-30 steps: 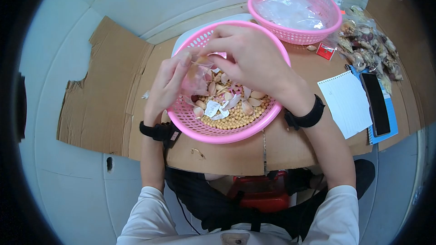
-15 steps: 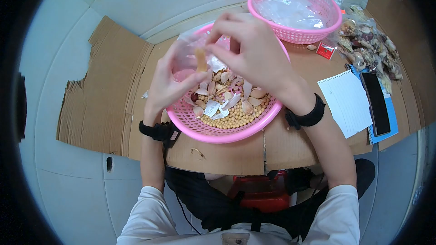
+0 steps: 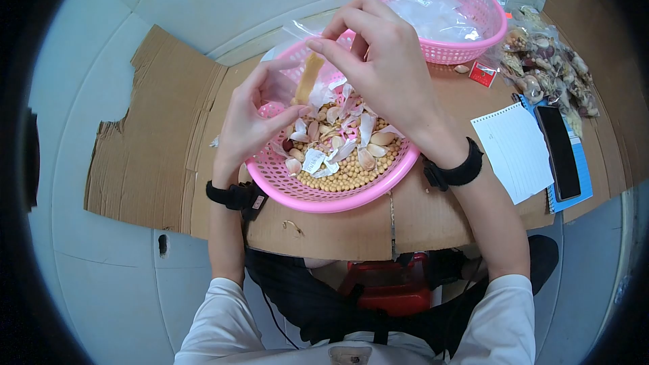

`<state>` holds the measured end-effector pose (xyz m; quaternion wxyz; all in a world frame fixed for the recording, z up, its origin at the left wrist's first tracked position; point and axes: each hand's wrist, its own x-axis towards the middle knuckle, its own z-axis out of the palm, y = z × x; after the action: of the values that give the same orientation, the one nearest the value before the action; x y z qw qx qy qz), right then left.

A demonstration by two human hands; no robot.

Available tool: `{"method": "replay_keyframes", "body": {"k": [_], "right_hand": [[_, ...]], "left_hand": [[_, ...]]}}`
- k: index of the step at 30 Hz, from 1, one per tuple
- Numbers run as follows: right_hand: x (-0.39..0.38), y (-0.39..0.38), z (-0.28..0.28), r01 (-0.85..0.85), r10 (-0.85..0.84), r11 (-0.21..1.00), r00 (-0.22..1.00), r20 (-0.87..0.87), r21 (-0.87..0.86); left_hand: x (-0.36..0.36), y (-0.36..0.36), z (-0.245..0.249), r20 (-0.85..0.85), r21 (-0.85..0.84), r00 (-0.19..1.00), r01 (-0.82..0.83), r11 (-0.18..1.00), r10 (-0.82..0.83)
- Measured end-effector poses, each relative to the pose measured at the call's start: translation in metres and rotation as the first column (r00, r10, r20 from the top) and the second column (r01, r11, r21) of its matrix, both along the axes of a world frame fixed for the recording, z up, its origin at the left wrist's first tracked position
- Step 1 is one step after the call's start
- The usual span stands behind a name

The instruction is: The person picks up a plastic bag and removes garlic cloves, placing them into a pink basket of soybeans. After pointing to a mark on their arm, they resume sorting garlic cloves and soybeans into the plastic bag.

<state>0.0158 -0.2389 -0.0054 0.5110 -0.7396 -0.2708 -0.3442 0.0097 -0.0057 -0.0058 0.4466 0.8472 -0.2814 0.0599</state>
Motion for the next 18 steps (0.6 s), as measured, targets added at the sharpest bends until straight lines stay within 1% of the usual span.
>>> {"method": "replay_keyframes", "body": {"k": [1,3,8,10,12,13,15,17,18], "right_hand": [[0.0001,0.0002,0.0000,0.004,-0.004,1.000,1.000,0.002,-0.001],[-0.0001,0.0005,-0.0001,0.001,-0.001,1.000,1.000,0.008,0.000],[-0.0047,-0.0005,0.0029,0.011,-0.011,1.000,1.000,0.013,-0.020],[-0.0065,0.0005,0.0050,0.003,-0.002,1.000,0.998,0.058,-0.030],[-0.0061,0.0008,0.0047,-0.024,0.026,0.999,0.998,0.050,-0.042],[-0.0059,0.0007,0.0046,-0.051,0.053,0.997,0.998,0.041,-0.055],[-0.0061,-0.0007,0.0044,-0.061,0.065,0.996,0.997,0.052,-0.068],[-0.0070,-0.0022,0.0043,-0.072,0.077,0.994,0.995,0.062,-0.081],[-0.0087,-0.0031,0.0045,-0.081,0.082,0.990,0.997,0.000,-0.112]], "left_hand": [[0.0011,0.0006,-0.0016,0.000,-0.001,1.000,-0.001,1.000,0.001],[0.0029,0.0010,-0.0044,0.099,-0.011,0.995,0.021,1.000,-0.020],[0.0014,0.0000,-0.0037,0.095,0.002,0.995,-0.008,1.000,0.008],[0.0006,0.0001,-0.0024,0.097,0.020,0.995,-0.020,1.000,0.018],[-0.0005,0.0001,-0.0008,0.025,0.027,0.999,-0.046,0.999,0.045],[0.0004,0.0010,-0.0018,0.025,0.027,0.999,-0.046,0.999,0.045],[0.0036,0.0037,-0.0060,0.149,0.071,0.988,-0.043,0.997,0.032],[0.0043,0.0047,-0.0074,0.167,0.087,0.986,-0.025,0.996,0.010],[0.0045,0.0049,-0.0078,0.185,0.103,0.983,-0.009,0.995,-0.010]]}}
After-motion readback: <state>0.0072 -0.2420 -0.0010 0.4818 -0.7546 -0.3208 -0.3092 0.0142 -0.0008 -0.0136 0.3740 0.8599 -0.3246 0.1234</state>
